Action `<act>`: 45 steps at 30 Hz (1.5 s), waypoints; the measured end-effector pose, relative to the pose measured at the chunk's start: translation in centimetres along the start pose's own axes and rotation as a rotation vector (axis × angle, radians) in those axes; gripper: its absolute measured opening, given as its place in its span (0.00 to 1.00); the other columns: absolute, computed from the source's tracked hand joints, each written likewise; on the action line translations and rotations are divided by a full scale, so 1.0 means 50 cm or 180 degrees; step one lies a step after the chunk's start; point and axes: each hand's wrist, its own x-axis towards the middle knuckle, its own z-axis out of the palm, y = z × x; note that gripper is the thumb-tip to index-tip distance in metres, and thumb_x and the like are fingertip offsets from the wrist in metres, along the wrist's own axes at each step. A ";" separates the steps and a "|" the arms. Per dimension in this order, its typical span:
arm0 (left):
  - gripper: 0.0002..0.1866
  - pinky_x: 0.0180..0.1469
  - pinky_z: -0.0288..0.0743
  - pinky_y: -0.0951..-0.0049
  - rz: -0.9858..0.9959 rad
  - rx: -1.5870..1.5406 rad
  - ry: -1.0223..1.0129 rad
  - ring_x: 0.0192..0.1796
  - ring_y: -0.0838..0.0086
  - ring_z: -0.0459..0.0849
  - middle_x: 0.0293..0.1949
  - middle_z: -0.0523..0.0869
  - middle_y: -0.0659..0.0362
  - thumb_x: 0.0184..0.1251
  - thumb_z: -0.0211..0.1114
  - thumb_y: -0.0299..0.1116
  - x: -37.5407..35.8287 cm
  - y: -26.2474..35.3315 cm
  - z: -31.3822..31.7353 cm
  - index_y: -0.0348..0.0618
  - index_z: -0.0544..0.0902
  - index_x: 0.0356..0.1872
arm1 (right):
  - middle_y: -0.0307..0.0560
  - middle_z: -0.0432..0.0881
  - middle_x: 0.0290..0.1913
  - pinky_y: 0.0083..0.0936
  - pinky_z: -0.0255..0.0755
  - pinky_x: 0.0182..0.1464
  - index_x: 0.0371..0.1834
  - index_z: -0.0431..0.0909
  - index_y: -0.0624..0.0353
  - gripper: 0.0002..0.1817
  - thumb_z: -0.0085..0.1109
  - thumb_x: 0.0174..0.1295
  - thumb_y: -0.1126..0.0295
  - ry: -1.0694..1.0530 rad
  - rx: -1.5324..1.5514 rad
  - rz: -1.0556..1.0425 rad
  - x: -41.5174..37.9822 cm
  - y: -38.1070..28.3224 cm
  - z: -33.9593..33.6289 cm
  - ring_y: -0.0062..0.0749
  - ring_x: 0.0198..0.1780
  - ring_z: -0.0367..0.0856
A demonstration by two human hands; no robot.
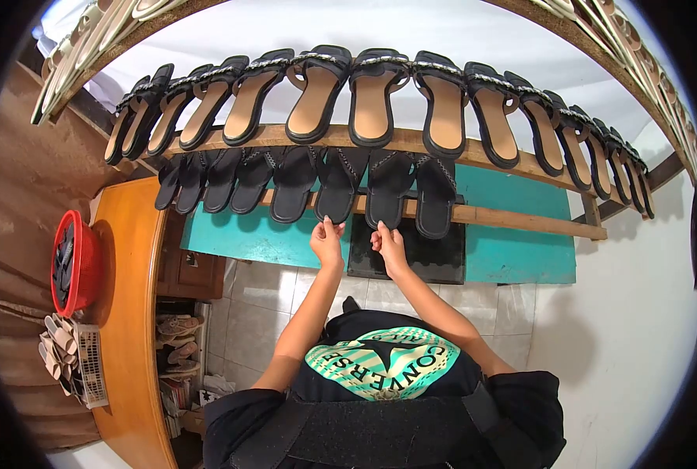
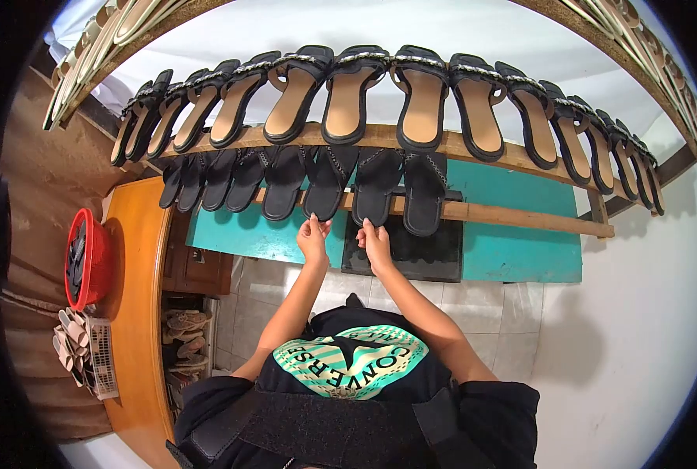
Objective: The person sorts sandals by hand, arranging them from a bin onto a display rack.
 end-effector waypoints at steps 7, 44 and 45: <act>0.10 0.33 0.73 0.79 0.0045 0.0020 0.0037 0.30 0.73 0.80 0.25 0.77 0.57 0.61 0.52 0.35 -0.007 -0.015 0.006 0.37 0.70 0.28 | 0.37 0.70 0.21 0.14 0.61 0.25 0.24 0.65 0.56 0.13 0.47 0.59 0.59 -0.0038 0.0005 -0.0006 0.002 -0.001 0.000 0.15 0.20 0.65; 0.17 0.32 0.72 0.81 -0.0299 -0.0053 -0.0230 0.31 0.75 0.77 0.33 0.74 0.58 0.58 0.57 0.41 -0.049 -0.014 -0.010 0.37 0.69 0.39 | 0.38 0.71 0.25 0.15 0.62 0.27 0.44 0.65 0.59 0.18 0.45 0.60 0.56 -0.0560 0.0353 0.0163 -0.040 0.034 -0.006 0.16 0.24 0.66; 0.17 0.32 0.72 0.81 -0.0277 -0.0065 -0.0200 0.31 0.75 0.77 0.33 0.74 0.58 0.58 0.57 0.41 -0.053 -0.016 -0.021 0.37 0.69 0.39 | 0.38 0.71 0.25 0.15 0.62 0.27 0.44 0.65 0.59 0.18 0.45 0.60 0.56 -0.0596 0.0343 0.0174 -0.045 0.037 -0.007 0.16 0.24 0.66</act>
